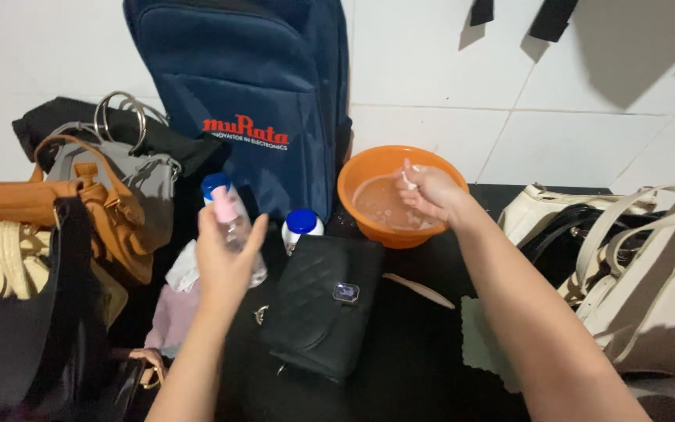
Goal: Cleaning a black leather bag using a toothbrush and a cloth with soapy water.
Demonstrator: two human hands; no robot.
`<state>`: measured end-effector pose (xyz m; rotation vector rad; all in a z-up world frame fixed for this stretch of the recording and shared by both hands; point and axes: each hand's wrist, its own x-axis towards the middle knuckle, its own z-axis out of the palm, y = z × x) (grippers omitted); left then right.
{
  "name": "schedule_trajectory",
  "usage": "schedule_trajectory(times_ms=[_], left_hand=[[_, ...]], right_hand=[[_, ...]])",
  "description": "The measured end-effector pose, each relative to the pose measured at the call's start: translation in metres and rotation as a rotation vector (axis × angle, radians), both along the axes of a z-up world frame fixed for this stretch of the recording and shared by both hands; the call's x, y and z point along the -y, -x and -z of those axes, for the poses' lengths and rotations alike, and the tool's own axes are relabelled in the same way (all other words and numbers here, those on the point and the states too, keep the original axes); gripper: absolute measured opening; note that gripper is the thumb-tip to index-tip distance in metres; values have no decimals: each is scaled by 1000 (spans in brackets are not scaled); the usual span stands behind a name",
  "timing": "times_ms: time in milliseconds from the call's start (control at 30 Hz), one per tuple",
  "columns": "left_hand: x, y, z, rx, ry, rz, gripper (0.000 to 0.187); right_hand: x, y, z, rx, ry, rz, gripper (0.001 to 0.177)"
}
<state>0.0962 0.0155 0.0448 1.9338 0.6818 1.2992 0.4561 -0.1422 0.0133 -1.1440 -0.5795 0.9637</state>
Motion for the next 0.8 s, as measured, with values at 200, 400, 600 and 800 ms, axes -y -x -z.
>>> schedule_trajectory(times_ms=[200,400,600,800], left_hand=[[-35,34,61,-60,47,-129,35],[-21,25,60,3,74,-44,25],[-31,11,83,-61,114,-6,26],[-25,5,79,-148,143,14,33]], right_hand=[[-11,32,-22,155,231,368,56],[-23,-6,34,1030,651,603,65],[-21,9,14,257,210,667,37],[-11,28,3,293,203,452,50]])
